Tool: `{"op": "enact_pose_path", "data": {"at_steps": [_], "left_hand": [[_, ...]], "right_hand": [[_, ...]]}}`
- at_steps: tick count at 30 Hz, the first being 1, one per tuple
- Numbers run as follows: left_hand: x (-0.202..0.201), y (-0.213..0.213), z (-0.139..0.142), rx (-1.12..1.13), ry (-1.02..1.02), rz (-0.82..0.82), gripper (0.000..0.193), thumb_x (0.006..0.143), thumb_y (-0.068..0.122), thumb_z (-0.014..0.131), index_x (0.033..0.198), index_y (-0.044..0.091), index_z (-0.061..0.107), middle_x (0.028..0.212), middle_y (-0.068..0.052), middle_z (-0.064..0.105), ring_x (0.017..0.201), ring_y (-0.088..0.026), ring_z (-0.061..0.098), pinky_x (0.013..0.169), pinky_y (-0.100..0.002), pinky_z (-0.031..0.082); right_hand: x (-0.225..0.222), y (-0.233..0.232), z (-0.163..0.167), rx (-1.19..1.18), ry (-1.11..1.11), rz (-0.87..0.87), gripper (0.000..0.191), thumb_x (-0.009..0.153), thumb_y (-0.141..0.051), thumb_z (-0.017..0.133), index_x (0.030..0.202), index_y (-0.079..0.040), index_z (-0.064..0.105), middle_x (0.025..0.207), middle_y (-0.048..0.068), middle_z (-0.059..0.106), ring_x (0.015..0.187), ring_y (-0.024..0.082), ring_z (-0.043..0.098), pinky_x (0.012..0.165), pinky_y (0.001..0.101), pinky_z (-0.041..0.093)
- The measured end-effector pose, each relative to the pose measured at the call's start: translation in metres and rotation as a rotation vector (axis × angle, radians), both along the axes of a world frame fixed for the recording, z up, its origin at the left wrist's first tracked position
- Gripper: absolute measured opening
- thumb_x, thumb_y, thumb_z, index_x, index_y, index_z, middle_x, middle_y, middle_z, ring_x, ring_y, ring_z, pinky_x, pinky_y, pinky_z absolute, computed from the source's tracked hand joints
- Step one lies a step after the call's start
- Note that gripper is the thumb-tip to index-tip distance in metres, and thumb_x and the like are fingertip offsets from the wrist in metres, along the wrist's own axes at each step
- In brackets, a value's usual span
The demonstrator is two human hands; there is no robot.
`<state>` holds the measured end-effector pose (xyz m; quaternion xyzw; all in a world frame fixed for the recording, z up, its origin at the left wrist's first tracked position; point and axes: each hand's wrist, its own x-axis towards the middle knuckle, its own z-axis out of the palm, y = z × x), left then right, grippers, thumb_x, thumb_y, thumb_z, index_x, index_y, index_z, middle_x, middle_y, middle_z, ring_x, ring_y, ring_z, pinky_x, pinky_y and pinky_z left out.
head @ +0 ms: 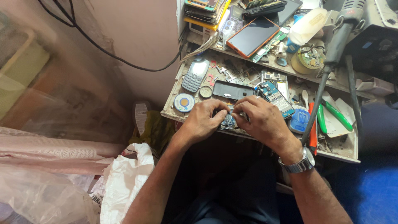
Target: The person disassembles a mobile phone on a workbench using a screwdriver and a thin tool to pry open the casing and remove internal components.
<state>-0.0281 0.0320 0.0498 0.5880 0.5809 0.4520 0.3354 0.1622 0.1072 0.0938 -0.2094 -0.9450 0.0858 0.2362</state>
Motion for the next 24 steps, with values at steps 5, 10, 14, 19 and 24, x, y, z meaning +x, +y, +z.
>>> {"op": "enact_pose_path", "data": {"at_steps": [5,10,14,19,24], "left_hand": [[0.002,-0.0011,0.0024,-0.041,0.0,0.008,0.022,0.093,0.02,0.062,0.101,0.001,0.072,0.091,-0.012,0.073,0.083,-0.022,0.071,0.075,-0.037,0.056],[0.0036,-0.0003,0.0025,0.039,0.058,0.017,0.021,0.093,0.019,0.063,0.097,0.001,0.072,0.09,-0.013,0.071,0.082,-0.023,0.069,0.076,-0.038,0.054],[0.0043,-0.0009,0.0028,0.026,0.035,0.011,0.02,0.093,0.018,0.063,0.098,0.0,0.072,0.089,-0.013,0.071,0.082,-0.023,0.069,0.075,-0.038,0.055],[0.0042,-0.002,0.0044,0.058,0.049,0.007,0.02,0.093,0.018,0.064,0.099,0.001,0.072,0.089,-0.013,0.07,0.081,-0.023,0.069,0.074,-0.037,0.055],[0.0055,-0.0034,0.006,0.047,0.04,0.009,0.021,0.091,0.019,0.066,0.099,0.001,0.073,0.089,-0.012,0.071,0.081,-0.022,0.07,0.074,-0.037,0.055]], "right_hand": [[-0.0001,-0.0002,-0.0011,-0.013,0.015,-0.001,0.017,0.084,-0.016,0.08,0.089,-0.005,0.068,0.091,0.008,0.071,0.08,0.028,0.069,0.068,0.038,0.058],[-0.0003,-0.0003,-0.002,-0.013,0.02,-0.006,0.018,0.084,-0.016,0.081,0.089,-0.005,0.067,0.091,0.008,0.071,0.08,0.028,0.07,0.07,0.0381,0.058],[-0.001,-0.0021,-0.0027,-0.008,0.036,-0.018,0.019,0.083,-0.016,0.082,0.087,-0.005,0.067,0.091,0.008,0.071,0.081,0.027,0.07,0.071,0.0378,0.058],[-0.0026,-0.0054,-0.0038,-0.048,0.058,-0.061,0.019,0.082,-0.016,0.083,0.085,-0.005,0.068,0.09,0.007,0.072,0.079,0.026,0.071,0.068,0.0364,0.058],[-0.0034,-0.0077,-0.0046,-0.089,0.07,-0.116,0.022,0.081,-0.015,0.084,0.084,-0.004,0.066,0.087,0.008,0.071,0.076,0.026,0.071,0.065,0.0354,0.058]]}}
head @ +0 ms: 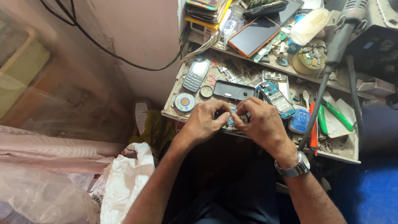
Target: The person disassembles a mobile phone on a workbench using a screwdriver and a thin tool to pry open the casing and remove internal components.
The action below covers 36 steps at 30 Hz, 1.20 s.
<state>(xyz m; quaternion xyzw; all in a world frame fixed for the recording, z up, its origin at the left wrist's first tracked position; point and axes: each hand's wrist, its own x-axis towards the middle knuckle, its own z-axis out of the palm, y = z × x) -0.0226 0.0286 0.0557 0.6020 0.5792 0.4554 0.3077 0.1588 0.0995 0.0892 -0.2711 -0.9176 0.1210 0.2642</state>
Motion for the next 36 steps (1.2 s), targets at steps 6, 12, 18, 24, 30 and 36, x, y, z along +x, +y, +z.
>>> {"op": "enact_pose_path", "data": {"at_steps": [6,12,18,24,30,36], "left_hand": [[-0.002,0.001,-0.001,-0.021,-0.044,-0.002,0.022,0.09,0.021,0.068,0.098,0.002,0.074,0.091,-0.011,0.075,0.084,-0.021,0.072,0.076,-0.035,0.056],[-0.002,0.004,-0.003,-0.069,0.003,0.004,0.025,0.089,0.025,0.068,0.097,0.003,0.076,0.085,-0.012,0.076,0.078,-0.021,0.074,0.074,-0.035,0.056],[-0.001,0.004,0.001,-0.117,0.031,0.021,0.027,0.087,0.03,0.07,0.094,0.006,0.078,0.082,-0.01,0.076,0.074,-0.02,0.074,0.07,-0.035,0.056],[0.0,0.002,0.004,-0.162,0.006,0.055,0.027,0.089,0.031,0.069,0.094,0.007,0.078,0.079,-0.008,0.076,0.07,-0.019,0.072,0.066,-0.035,0.055],[0.0,0.002,0.002,-0.168,-0.013,0.047,0.027,0.089,0.03,0.068,0.094,0.005,0.077,0.077,-0.009,0.076,0.07,-0.018,0.072,0.067,-0.034,0.055],[0.0,0.0,0.007,-0.242,0.018,0.059,0.028,0.089,0.033,0.067,0.096,0.007,0.078,0.077,-0.009,0.076,0.069,-0.02,0.072,0.067,-0.035,0.055]], "right_hand": [[0.0,0.0,0.0,-0.18,0.055,-0.01,0.021,0.083,-0.014,0.082,0.097,-0.003,0.071,0.086,0.007,0.075,0.075,0.019,0.074,0.064,0.0309,0.059],[0.004,0.005,0.003,-0.432,0.027,-0.025,0.017,0.087,-0.013,0.077,0.103,-0.007,0.08,0.087,0.005,0.08,0.068,0.01,0.071,0.059,0.0268,0.057],[0.007,0.009,0.002,-0.621,0.022,-0.055,0.016,0.09,-0.013,0.076,0.103,-0.006,0.08,0.081,0.003,0.078,0.067,0.007,0.067,0.058,0.0239,0.055],[0.013,0.01,0.0,-0.675,0.098,-0.053,0.02,0.093,-0.011,0.069,0.11,-0.006,0.077,0.087,0.002,0.079,0.077,0.006,0.067,0.068,0.0223,0.055],[0.013,0.007,0.003,-0.571,-0.039,-0.145,0.022,0.09,-0.019,0.072,0.107,-0.007,0.08,0.081,0.004,0.079,0.069,0.008,0.068,0.064,0.0258,0.055],[0.007,0.003,0.003,-0.573,-0.044,-0.137,0.022,0.088,-0.023,0.075,0.102,-0.007,0.081,0.076,0.002,0.078,0.065,0.006,0.066,0.058,0.0249,0.054]]}}
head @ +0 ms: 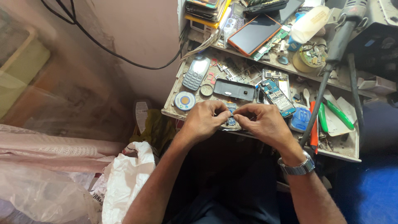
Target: The person disassembles a mobile phone on a workbench using a screwdriver and a thin tool to pry open the casing and remove internal components.
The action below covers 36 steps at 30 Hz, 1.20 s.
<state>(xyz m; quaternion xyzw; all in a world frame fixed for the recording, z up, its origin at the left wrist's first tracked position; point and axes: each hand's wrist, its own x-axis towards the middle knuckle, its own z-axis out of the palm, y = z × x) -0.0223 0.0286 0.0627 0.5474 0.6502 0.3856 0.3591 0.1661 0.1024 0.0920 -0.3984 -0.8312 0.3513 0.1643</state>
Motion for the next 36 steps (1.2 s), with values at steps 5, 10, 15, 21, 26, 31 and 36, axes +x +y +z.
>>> {"op": "enact_pose_path", "data": {"at_steps": [5,10,15,21,26,31,36], "left_hand": [[0.0,-0.001,0.005,0.053,0.073,-0.013,0.029,0.089,0.035,0.065,0.094,0.009,0.078,0.079,-0.009,0.076,0.074,-0.023,0.074,0.07,-0.037,0.056],[0.002,-0.002,0.008,0.056,0.183,0.0,0.029,0.089,0.036,0.066,0.093,0.01,0.078,0.087,-0.01,0.076,0.081,-0.027,0.073,0.072,-0.041,0.055],[0.002,-0.002,0.006,0.077,0.174,0.003,0.031,0.09,0.037,0.065,0.095,0.009,0.077,0.089,-0.011,0.076,0.082,-0.028,0.073,0.074,-0.042,0.054],[-0.006,0.002,0.001,0.081,0.09,-0.061,0.03,0.091,0.033,0.063,0.097,0.007,0.076,0.086,-0.013,0.075,0.079,-0.027,0.073,0.072,-0.04,0.055],[-0.008,0.003,-0.001,0.058,0.072,-0.076,0.029,0.091,0.03,0.062,0.099,0.005,0.075,0.085,-0.015,0.074,0.078,-0.027,0.072,0.072,-0.04,0.055],[-0.007,0.004,-0.005,-0.011,0.046,-0.086,0.029,0.089,0.027,0.061,0.101,0.004,0.075,0.082,-0.016,0.074,0.075,-0.025,0.073,0.072,-0.038,0.056],[-0.011,0.005,-0.012,0.091,-0.029,-0.082,0.026,0.087,0.022,0.064,0.101,0.002,0.071,0.086,-0.013,0.074,0.079,-0.021,0.071,0.074,-0.036,0.056]], "right_hand": [[0.0,0.0,-0.003,-0.07,-0.013,-0.018,0.022,0.09,-0.022,0.073,0.103,-0.007,0.081,0.068,0.002,0.074,0.059,0.005,0.058,0.053,0.0251,0.049],[0.001,0.002,-0.004,-0.129,-0.052,-0.039,0.021,0.092,-0.021,0.072,0.105,-0.008,0.082,0.064,0.004,0.068,0.056,0.006,0.051,0.049,0.0264,0.043],[-0.003,-0.001,-0.008,0.067,0.005,-0.012,0.021,0.089,-0.022,0.075,0.102,-0.007,0.08,0.072,0.005,0.076,0.059,0.007,0.063,0.054,0.0268,0.051],[-0.003,-0.001,-0.01,0.14,0.036,0.032,0.021,0.09,-0.021,0.075,0.103,-0.006,0.079,0.08,0.008,0.079,0.064,0.011,0.07,0.058,0.0291,0.055],[-0.003,0.002,-0.01,0.097,-0.012,0.045,0.02,0.09,-0.021,0.074,0.104,-0.007,0.079,0.078,0.008,0.078,0.062,0.013,0.07,0.057,0.0301,0.055],[-0.004,0.002,-0.01,0.177,-0.061,0.088,0.02,0.091,-0.021,0.074,0.104,-0.007,0.078,0.077,0.011,0.077,0.062,0.016,0.072,0.058,0.0321,0.056],[-0.004,-0.002,-0.003,0.206,0.012,0.096,0.021,0.092,-0.021,0.073,0.107,-0.007,0.077,0.081,0.01,0.078,0.065,0.016,0.074,0.059,0.0317,0.057]]}}
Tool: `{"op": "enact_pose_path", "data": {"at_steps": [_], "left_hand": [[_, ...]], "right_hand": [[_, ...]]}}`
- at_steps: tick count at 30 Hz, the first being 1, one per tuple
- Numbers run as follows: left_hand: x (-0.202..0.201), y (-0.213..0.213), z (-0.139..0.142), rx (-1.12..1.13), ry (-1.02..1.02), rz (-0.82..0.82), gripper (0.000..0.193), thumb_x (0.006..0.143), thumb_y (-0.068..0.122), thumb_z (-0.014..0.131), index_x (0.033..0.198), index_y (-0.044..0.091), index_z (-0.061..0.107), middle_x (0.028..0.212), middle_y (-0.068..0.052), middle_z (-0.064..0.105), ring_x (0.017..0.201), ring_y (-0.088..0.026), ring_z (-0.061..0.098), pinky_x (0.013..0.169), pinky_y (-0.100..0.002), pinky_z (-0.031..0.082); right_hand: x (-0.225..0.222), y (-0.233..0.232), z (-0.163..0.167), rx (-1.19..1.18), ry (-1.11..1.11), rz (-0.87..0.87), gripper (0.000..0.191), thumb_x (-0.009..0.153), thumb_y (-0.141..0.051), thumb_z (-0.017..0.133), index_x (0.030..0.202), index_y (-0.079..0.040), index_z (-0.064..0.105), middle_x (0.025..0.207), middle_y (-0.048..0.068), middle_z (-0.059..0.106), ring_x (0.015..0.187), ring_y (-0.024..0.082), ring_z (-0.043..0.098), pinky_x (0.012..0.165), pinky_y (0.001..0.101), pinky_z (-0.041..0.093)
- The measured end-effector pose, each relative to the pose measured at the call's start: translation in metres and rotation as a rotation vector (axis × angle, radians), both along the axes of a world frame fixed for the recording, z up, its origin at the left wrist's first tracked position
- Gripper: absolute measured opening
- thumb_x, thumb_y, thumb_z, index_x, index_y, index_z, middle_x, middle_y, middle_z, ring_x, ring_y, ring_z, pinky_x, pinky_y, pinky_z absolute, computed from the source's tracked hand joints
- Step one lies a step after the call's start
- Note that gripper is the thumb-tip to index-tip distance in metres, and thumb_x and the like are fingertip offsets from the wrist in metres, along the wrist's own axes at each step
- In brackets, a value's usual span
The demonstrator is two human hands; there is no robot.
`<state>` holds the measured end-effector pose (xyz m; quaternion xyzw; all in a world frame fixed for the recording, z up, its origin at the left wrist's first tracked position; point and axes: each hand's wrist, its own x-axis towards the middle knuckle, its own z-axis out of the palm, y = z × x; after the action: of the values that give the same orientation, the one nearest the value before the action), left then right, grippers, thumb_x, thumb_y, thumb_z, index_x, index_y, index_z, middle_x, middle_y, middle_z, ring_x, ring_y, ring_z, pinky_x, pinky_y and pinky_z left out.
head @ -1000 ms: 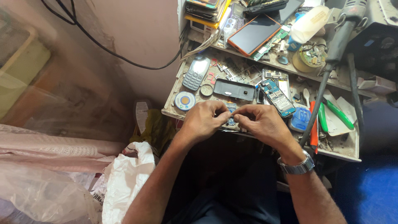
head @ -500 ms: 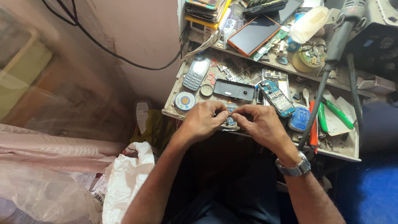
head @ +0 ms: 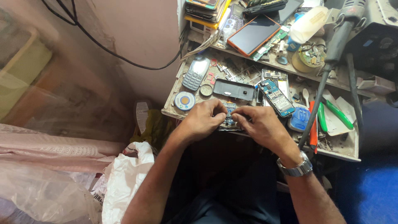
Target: The person disassembles a mobile phone on a workbench using a screwdriver and a thin tool to pry open the casing and remove internal components.
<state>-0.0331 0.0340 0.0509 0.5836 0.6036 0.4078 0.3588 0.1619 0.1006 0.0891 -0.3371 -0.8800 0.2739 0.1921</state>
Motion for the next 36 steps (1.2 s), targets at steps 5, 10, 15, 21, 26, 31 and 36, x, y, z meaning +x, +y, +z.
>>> {"op": "enact_pose_path", "data": {"at_steps": [5,10,15,21,26,31,36], "left_hand": [[-0.009,-0.006,-0.002,-0.082,-0.099,0.008,0.022,0.088,0.021,0.067,0.097,0.002,0.069,0.078,-0.007,0.069,0.073,-0.014,0.064,0.066,-0.032,0.053],[-0.018,-0.012,-0.002,-0.13,-0.11,0.03,0.022,0.089,0.022,0.067,0.098,0.003,0.069,0.076,-0.005,0.068,0.07,-0.012,0.062,0.064,-0.03,0.052],[-0.02,-0.017,-0.003,-0.109,-0.098,0.009,0.021,0.09,0.022,0.067,0.098,0.002,0.069,0.076,-0.003,0.067,0.071,-0.011,0.062,0.064,-0.03,0.052],[-0.02,-0.024,0.002,-0.189,-0.119,0.009,0.022,0.09,0.022,0.066,0.098,0.002,0.069,0.074,-0.005,0.066,0.069,-0.012,0.059,0.062,-0.031,0.05],[-0.019,-0.027,0.009,-0.141,-0.067,0.01,0.023,0.089,0.023,0.066,0.098,0.002,0.071,0.076,-0.004,0.067,0.07,-0.012,0.061,0.063,-0.03,0.051],[-0.018,-0.03,0.012,-0.178,-0.078,0.019,0.023,0.088,0.023,0.066,0.098,0.002,0.071,0.076,-0.005,0.067,0.07,-0.013,0.061,0.062,-0.031,0.051],[-0.018,-0.031,0.013,-0.169,-0.079,0.014,0.023,0.088,0.022,0.065,0.098,0.002,0.071,0.077,-0.006,0.068,0.071,-0.013,0.062,0.063,-0.031,0.052]], "right_hand": [[0.017,-0.005,0.017,-0.017,0.051,-0.265,0.018,0.096,-0.018,0.07,0.11,-0.008,0.076,0.08,0.01,0.077,0.063,0.017,0.072,0.055,0.0331,0.054],[0.029,-0.02,0.012,0.292,0.029,-0.198,0.017,0.094,-0.015,0.071,0.105,-0.003,0.075,0.089,0.014,0.076,0.072,0.024,0.072,0.062,0.0361,0.056],[0.018,-0.041,-0.009,0.332,-0.213,-0.4,0.028,0.09,-0.025,0.078,0.103,-0.002,0.068,0.087,0.017,0.074,0.071,0.032,0.073,0.063,0.042,0.058],[0.012,-0.048,-0.017,0.142,-0.147,-0.475,0.03,0.091,-0.018,0.076,0.111,-0.001,0.063,0.08,0.014,0.074,0.069,0.029,0.073,0.063,0.0404,0.057],[0.03,-0.046,-0.02,-0.261,0.139,-0.574,0.031,0.089,-0.011,0.074,0.115,-0.001,0.061,0.078,0.006,0.071,0.061,0.014,0.067,0.052,0.0266,0.054],[0.044,-0.041,-0.032,-0.631,0.536,-0.526,0.039,0.089,-0.007,0.073,0.124,0.001,0.057,0.078,0.002,0.065,0.058,0.007,0.059,0.047,0.0198,0.046],[0.056,-0.037,-0.034,-0.853,0.7,-0.463,0.05,0.088,-0.007,0.073,0.132,0.001,0.051,0.078,0.002,0.064,0.059,0.008,0.06,0.048,0.0192,0.046]]}}
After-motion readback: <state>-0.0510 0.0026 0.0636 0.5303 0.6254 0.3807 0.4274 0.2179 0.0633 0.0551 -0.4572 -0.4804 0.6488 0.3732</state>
